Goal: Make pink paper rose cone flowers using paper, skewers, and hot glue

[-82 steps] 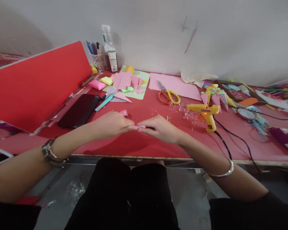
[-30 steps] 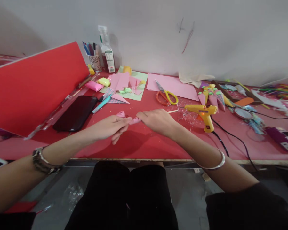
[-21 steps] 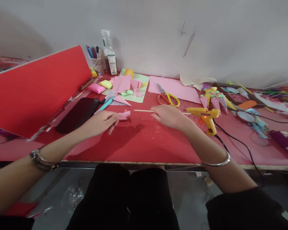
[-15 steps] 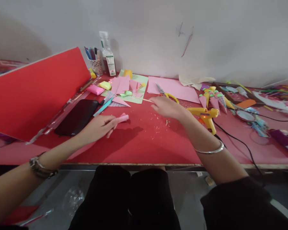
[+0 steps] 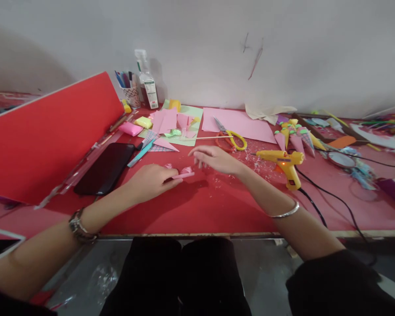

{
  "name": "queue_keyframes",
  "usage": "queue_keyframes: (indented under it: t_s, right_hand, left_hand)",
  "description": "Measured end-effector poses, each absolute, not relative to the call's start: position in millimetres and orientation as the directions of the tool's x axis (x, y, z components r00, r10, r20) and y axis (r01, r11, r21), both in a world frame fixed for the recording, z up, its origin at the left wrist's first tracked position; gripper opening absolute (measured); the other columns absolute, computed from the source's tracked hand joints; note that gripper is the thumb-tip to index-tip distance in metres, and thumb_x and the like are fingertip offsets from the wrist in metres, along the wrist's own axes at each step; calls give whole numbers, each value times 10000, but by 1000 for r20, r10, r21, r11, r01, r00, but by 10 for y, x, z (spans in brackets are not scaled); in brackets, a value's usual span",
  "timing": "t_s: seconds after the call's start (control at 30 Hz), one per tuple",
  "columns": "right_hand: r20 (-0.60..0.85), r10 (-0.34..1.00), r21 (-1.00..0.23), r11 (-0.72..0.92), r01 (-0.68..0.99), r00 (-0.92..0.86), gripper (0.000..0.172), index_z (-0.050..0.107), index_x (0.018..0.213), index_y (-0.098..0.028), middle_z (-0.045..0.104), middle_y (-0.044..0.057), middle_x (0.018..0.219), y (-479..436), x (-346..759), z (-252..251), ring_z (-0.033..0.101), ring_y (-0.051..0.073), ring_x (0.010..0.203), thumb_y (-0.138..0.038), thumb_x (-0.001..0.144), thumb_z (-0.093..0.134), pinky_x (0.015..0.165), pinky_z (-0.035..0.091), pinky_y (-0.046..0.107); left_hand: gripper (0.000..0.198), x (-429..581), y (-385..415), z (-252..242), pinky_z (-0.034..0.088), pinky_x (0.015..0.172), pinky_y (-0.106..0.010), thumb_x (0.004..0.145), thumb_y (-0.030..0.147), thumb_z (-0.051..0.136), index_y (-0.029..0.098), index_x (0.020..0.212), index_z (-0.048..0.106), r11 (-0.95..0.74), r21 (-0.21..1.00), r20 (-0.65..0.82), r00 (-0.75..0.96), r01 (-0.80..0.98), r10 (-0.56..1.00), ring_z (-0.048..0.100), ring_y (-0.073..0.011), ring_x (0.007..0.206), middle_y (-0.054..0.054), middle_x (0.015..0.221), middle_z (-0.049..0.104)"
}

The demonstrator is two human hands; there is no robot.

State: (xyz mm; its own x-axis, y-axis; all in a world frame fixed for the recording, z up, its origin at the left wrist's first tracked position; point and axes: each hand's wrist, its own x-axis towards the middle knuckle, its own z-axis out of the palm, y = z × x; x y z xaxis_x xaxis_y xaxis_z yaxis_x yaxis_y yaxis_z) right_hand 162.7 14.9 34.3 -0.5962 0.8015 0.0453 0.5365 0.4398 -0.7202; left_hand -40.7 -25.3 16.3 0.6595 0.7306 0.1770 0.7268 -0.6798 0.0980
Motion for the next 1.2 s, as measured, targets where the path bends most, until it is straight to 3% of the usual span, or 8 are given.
queue_keyframes:
  t_s: [0.1,0.17,0.3,0.4,0.53,0.77,1.1,1.2]
  right_hand:
    - [-78,734,-819,338,463,-674,246,541,950,-125,608,37,795,38,1669,299,550,82,630,-300,823,425,598,429,213]
    - [-81,725,-841,318,437,-684,229,547,937,-125,602,30,795,23,1704,245,550,85,655,-286,793,472,618,433,217]
    - [26,772,-815,385,434,-635,160,566,869,-123,577,9,773,73,1752,129,518,91,687,-202,735,527,666,422,239]
    - [129,828,-782,423,457,-546,110,580,813,-123,556,-1,745,91,1754,88,501,92,694,-162,721,533,677,411,244]
    - [204,872,-778,421,467,-445,132,600,835,-135,536,13,793,38,1714,79,491,87,673,-165,714,557,629,414,236]
    - [167,841,-863,377,336,-515,111,593,828,-155,505,10,802,-87,1601,56,524,94,730,-186,724,567,697,452,252]
    - [110,859,-879,319,354,-500,228,548,954,-161,567,37,862,-126,1579,67,561,103,731,-231,737,549,700,478,270]
    - [111,864,-870,324,373,-492,176,551,910,-161,588,43,873,-147,1559,57,573,117,770,-206,742,529,727,478,285]
  left_hand:
    - [342,-320,-192,143,265,491,-259,866,292,353,156,691,613,-716,-207,229,745,667,627,500,-136,483,-36,568,602]
    - [324,-264,-155,148,262,492,-272,862,203,344,152,685,611,-714,-340,241,791,612,562,497,-140,467,-36,549,591]
    - [294,-170,-71,158,253,478,-280,857,140,332,152,777,615,-673,-420,306,793,609,527,509,-136,461,-28,567,595]
    - [264,-128,-24,141,295,530,-281,873,200,336,165,888,597,-647,-351,404,733,676,547,559,-138,548,-30,676,642]
    - [261,-132,-20,91,333,625,-286,862,327,380,161,915,574,-656,-164,530,627,737,571,596,-160,694,-49,836,667]
    - [338,-194,-35,55,320,653,-270,869,436,332,189,874,562,-695,208,500,535,689,681,571,-131,664,5,722,652]
    - [158,-191,-55,51,324,668,-261,833,312,462,192,794,557,-639,390,434,479,663,763,546,-109,641,32,694,625]
    - [130,-167,-69,44,346,676,-256,809,309,487,192,829,540,-603,450,417,442,659,794,552,-107,632,33,704,630]
